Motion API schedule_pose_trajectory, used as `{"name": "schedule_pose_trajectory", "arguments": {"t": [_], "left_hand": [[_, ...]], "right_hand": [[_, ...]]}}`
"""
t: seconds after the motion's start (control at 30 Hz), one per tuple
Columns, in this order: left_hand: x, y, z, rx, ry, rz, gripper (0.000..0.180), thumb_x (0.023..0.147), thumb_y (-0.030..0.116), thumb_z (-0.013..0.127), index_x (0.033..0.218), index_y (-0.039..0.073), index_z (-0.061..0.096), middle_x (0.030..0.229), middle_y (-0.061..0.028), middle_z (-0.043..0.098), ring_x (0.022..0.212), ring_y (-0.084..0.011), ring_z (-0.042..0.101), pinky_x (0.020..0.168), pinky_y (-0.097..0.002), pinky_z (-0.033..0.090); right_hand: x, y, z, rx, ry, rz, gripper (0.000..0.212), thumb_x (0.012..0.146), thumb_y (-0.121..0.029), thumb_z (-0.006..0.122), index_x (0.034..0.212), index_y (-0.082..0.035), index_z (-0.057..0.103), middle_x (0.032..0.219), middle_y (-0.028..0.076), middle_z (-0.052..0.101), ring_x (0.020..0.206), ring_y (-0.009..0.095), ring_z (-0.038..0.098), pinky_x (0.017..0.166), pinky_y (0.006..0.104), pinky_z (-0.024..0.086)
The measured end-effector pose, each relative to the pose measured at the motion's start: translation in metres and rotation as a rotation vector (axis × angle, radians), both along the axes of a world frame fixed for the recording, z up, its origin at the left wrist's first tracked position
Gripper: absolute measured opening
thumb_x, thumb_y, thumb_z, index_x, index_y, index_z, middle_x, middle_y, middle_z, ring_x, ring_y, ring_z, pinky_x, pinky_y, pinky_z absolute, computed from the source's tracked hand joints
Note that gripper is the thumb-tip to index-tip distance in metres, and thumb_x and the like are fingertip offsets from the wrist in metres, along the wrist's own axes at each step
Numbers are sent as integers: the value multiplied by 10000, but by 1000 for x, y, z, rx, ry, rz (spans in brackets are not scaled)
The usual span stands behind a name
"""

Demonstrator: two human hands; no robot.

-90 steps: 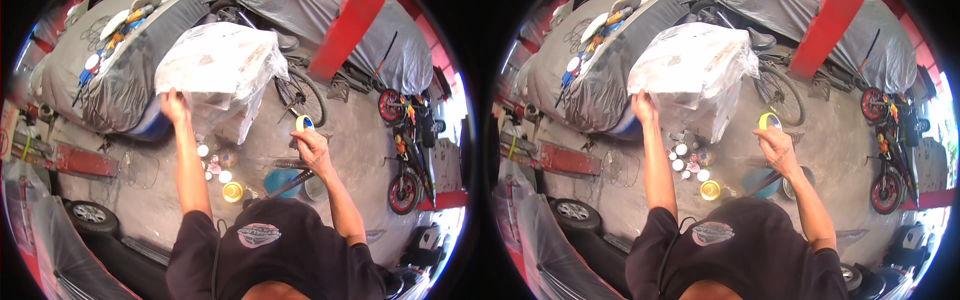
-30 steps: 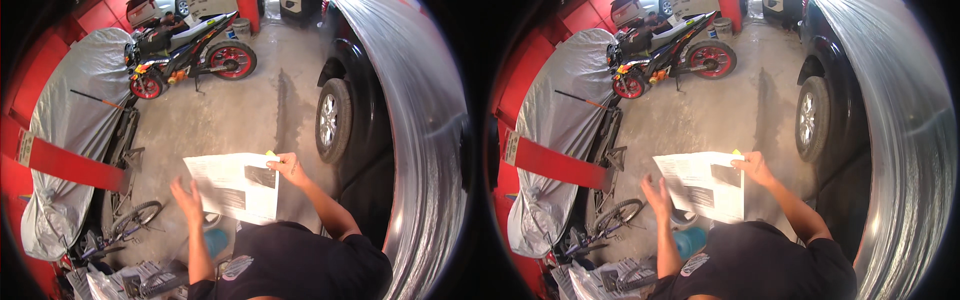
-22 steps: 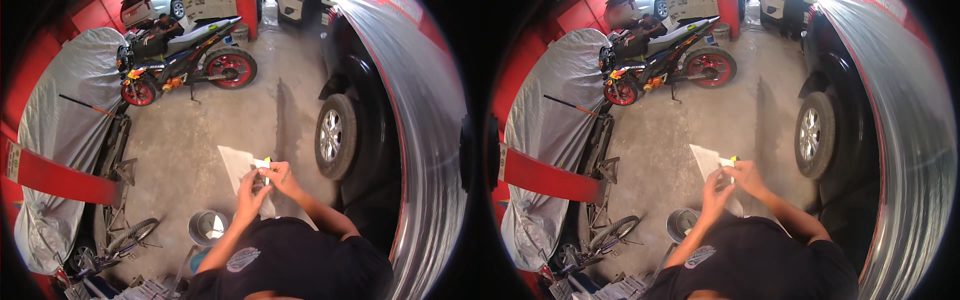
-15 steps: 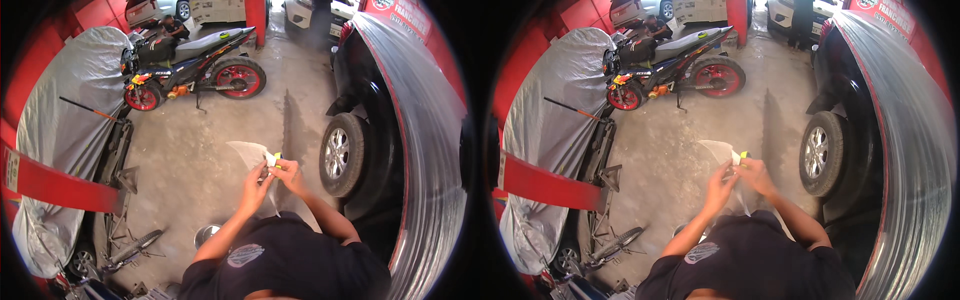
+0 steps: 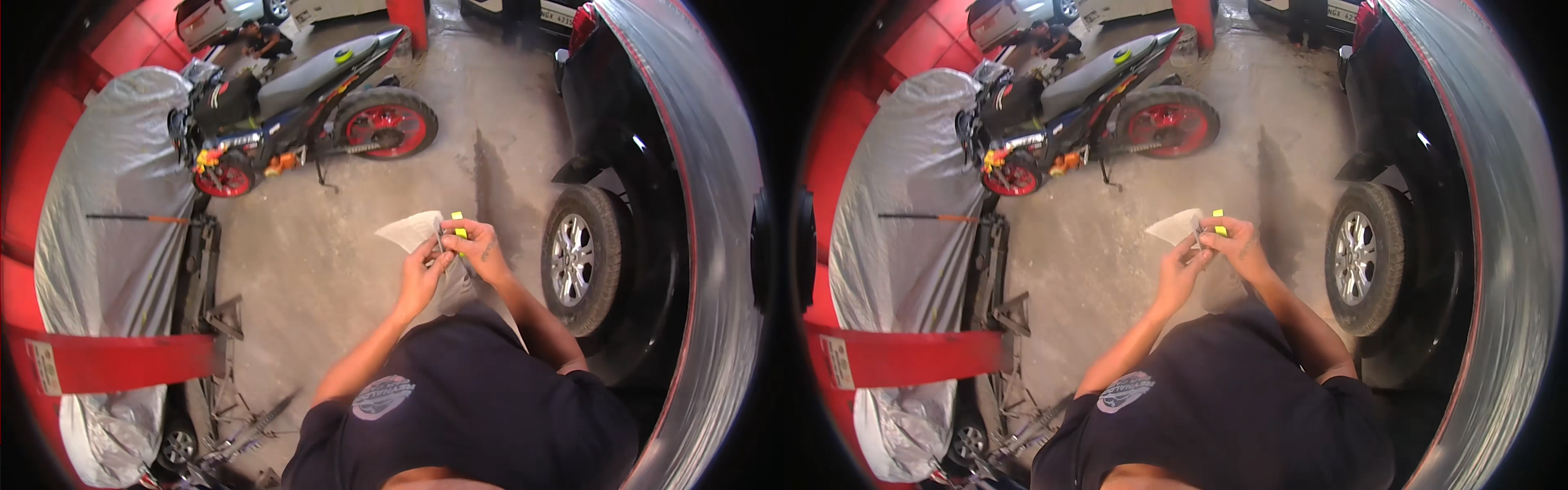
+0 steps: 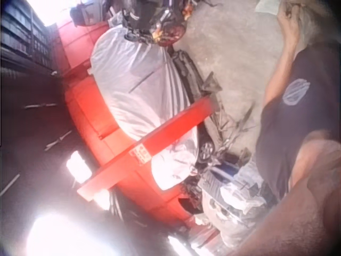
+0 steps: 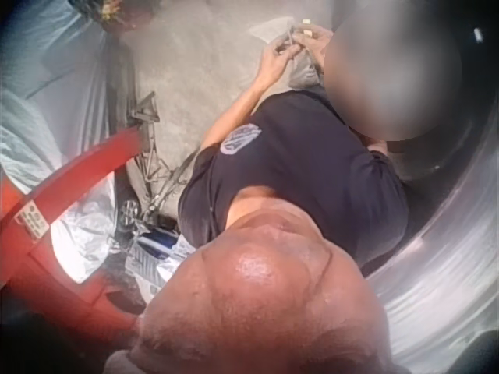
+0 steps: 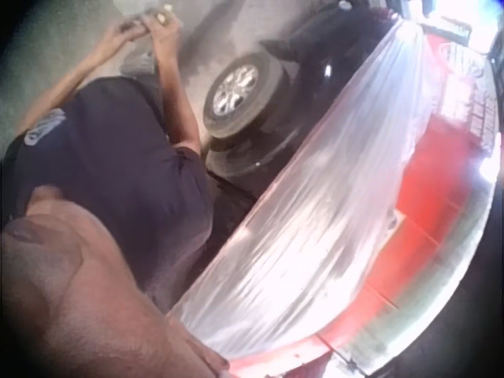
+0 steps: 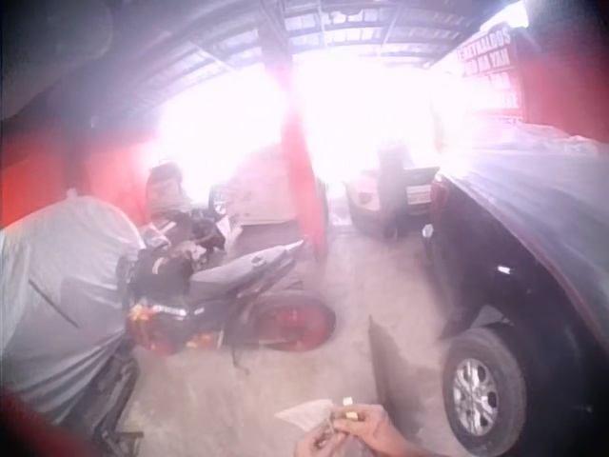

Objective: The person covers parts of a car with newspaper and secures them using masking tape. They handle newspaper sheets and tape rolls to mask the vehicle's body panels and rear bumper area.

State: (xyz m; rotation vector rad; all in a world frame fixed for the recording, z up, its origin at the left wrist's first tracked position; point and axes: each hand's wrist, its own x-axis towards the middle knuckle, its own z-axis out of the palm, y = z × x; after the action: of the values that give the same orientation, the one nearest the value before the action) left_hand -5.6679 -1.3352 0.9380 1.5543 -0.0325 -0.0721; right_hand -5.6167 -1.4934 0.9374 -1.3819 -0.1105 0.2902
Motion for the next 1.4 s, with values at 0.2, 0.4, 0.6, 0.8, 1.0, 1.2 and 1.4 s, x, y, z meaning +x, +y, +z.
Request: {"name": "schedule_pose_trajectory", "arguments": {"t": [0.2,0.4,0.6,0.8,1.0,1.2,1.4], "left_hand": [[120,-14,20,-69,40,18,408,1013,183,622,1360,-26,571,1183,-110,682,1048,-133,644,812,-292,568],[215,-38,-5,-207,16,39,409,998,144,640,1351,-51,568,1203,-89,641,885,-103,625,722,-254,578],[319,-50,-14,-103,42,-111,426,935,118,712,1334,2,616,922,-29,702,781,-76,608,666,-241,488],[447,-56,-16,-80,-39,-226,376,913,106,740,1271,22,659,749,10,652,665,-49,549,592,-228,437],[550,-60,12,-353,144,-361,369,925,146,746,1249,-8,659,954,-57,728,825,-89,662,652,-239,536],[604,-74,-5,-407,239,-388,363,941,151,726,1252,-22,654,1042,-88,730,917,-134,696,733,-283,591],[655,-100,-18,-530,355,-348,336,953,139,703,1250,-11,662,1111,-79,717,932,-130,690,732,-265,595]], "right_hand": [[116,-14,23,-220,-220,-16,327,864,-99,751,1159,27,693,931,30,666,842,99,611,754,256,503],[194,-26,14,-328,-232,-163,334,843,-110,746,1151,9,696,1027,72,643,932,147,615,813,301,506],[273,-44,15,-244,-128,-321,345,849,-147,728,1155,12,706,1078,125,666,942,191,642,806,313,513],[377,-56,19,-360,-207,-419,327,908,-205,666,1141,18,719,966,106,704,865,150,656,768,282,508],[454,-50,34,-387,-176,-587,299,928,-190,666,1148,4,726,976,112,700,848,146,648,755,290,509],[505,-60,32,-443,-112,-645,305,913,-183,675,1153,-2,724,1048,160,699,900,182,662,791,316,514],[558,-79,22,-475,-95,-641,306,909,-175,698,1157,4,722,1048,128,696,949,174,667,818,302,517]]}}
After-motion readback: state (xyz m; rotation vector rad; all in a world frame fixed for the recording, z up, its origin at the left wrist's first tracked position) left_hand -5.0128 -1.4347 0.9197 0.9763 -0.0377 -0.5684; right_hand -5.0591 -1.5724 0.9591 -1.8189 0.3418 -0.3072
